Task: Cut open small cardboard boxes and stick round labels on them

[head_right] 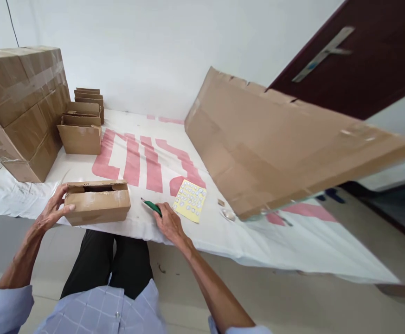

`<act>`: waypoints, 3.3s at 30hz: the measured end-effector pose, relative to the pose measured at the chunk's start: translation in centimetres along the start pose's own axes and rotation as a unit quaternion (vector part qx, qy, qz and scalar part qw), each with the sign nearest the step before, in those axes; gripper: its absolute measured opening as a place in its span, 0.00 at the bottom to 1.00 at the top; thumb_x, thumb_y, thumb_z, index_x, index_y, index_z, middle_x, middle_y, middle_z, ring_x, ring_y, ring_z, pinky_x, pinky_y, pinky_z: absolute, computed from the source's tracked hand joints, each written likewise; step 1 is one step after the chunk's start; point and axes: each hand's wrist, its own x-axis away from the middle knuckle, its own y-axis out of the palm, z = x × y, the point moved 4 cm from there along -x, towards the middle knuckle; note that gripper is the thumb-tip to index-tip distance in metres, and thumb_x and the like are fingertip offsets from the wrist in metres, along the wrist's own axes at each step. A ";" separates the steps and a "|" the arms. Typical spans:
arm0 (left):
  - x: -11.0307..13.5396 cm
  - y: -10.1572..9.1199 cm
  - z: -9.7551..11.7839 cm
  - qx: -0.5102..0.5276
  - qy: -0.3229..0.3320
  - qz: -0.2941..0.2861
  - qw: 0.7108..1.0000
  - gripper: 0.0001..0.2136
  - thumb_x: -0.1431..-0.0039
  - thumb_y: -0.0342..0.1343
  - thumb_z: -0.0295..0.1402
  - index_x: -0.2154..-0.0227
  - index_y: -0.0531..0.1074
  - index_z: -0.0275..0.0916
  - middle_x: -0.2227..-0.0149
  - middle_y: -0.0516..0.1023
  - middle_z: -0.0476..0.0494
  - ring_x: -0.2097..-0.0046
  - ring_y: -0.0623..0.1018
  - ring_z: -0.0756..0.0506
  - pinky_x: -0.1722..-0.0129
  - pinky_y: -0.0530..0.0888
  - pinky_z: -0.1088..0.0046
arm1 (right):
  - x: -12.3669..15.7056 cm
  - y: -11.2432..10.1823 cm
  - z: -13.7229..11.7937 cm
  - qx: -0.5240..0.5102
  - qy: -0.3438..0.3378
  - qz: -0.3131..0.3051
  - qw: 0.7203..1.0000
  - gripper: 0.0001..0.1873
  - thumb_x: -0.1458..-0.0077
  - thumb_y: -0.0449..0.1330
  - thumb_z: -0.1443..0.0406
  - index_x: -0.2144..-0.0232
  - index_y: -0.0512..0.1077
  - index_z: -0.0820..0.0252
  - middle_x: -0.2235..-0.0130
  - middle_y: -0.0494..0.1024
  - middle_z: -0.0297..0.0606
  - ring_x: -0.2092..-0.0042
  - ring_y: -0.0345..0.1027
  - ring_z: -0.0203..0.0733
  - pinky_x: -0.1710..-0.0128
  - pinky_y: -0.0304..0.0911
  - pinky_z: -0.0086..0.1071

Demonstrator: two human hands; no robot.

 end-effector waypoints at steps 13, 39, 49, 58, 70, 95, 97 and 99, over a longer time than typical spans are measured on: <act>0.4 0.9 1.4 -0.034 0.004 -0.017 0.999 0.44 0.47 0.71 0.53 0.31 0.59 0.50 0.29 0.60 0.36 0.28 0.65 0.28 0.37 0.76 0.46 | -7.0 -4.6 -13.4 -0.136 -0.248 -0.005 0.959 0.12 0.30 0.59 0.64 0.48 0.79 0.53 0.50 0.81 0.44 0.46 0.73 0.51 0.42 0.71 0.52; 0.6 1.4 1.7 -0.039 -0.022 0.001 0.999 0.40 0.47 0.69 0.51 0.33 0.62 0.49 0.31 0.62 0.37 0.29 0.67 0.29 0.38 0.77 0.48 | -4.4 -2.3 -13.6 0.022 -0.325 0.178 0.928 0.15 0.28 0.54 0.72 0.65 0.77 0.57 0.63 0.82 0.40 0.60 0.74 0.42 0.61 0.68 0.34; 0.3 1.4 2.1 -0.038 -0.026 -0.001 0.999 0.37 0.47 0.69 0.53 0.35 0.68 0.51 0.34 0.65 0.38 0.31 0.69 0.28 0.39 0.78 0.47 | -2.9 -2.3 -13.0 -0.073 -0.260 0.178 0.946 0.14 0.27 0.53 0.68 0.59 0.79 0.55 0.60 0.83 0.45 0.57 0.78 0.47 0.57 0.75 0.40; -0.2 2.3 1.9 -0.014 -0.078 0.048 0.996 0.29 0.44 0.64 0.55 0.42 0.75 0.49 0.38 0.67 0.40 0.33 0.69 0.30 0.42 0.79 0.53 | -2.2 -2.8 -13.4 -0.078 -0.281 0.205 0.934 0.12 0.28 0.55 0.70 0.59 0.77 0.55 0.60 0.82 0.44 0.57 0.78 0.45 0.58 0.74 0.38; -0.7 2.4 2.0 -0.018 -0.089 0.078 0.993 0.32 0.45 0.63 0.57 0.40 0.71 0.51 0.34 0.68 0.42 0.34 0.69 0.29 0.48 0.78 0.56 | -1.4 -2.9 -12.5 -0.137 -0.271 0.169 0.938 0.12 0.27 0.54 0.69 0.57 0.78 0.53 0.58 0.82 0.44 0.55 0.77 0.47 0.54 0.76 0.44; -0.6 2.4 1.8 -0.019 -0.069 0.046 0.996 0.31 0.44 0.64 0.53 0.39 0.71 0.49 0.35 0.67 0.40 0.34 0.70 0.30 0.46 0.79 0.56 | -6.5 -4.7 -13.2 -0.142 -0.233 -0.089 0.958 0.16 0.36 0.59 0.74 0.50 0.78 0.54 0.64 0.78 0.34 0.64 0.72 0.38 0.60 0.69 0.33; -0.6 2.4 1.7 -0.019 -0.070 0.049 0.996 0.31 0.44 0.64 0.53 0.39 0.72 0.49 0.35 0.67 0.40 0.34 0.70 0.30 0.46 0.79 0.56 | -6.7 -4.5 -13.2 -0.134 -0.252 -0.092 0.954 0.11 0.35 0.58 0.73 0.60 0.78 0.55 0.64 0.78 0.35 0.62 0.72 0.39 0.59 0.69 0.33; -0.6 2.4 1.8 -0.021 -0.071 0.048 0.996 0.31 0.44 0.64 0.54 0.39 0.72 0.49 0.35 0.66 0.40 0.34 0.70 0.30 0.45 0.78 0.56 | -6.7 -4.4 -13.3 -0.132 -0.267 -0.071 0.952 0.10 0.33 0.58 0.72 0.65 0.77 0.55 0.64 0.78 0.36 0.61 0.72 0.40 0.59 0.68 0.34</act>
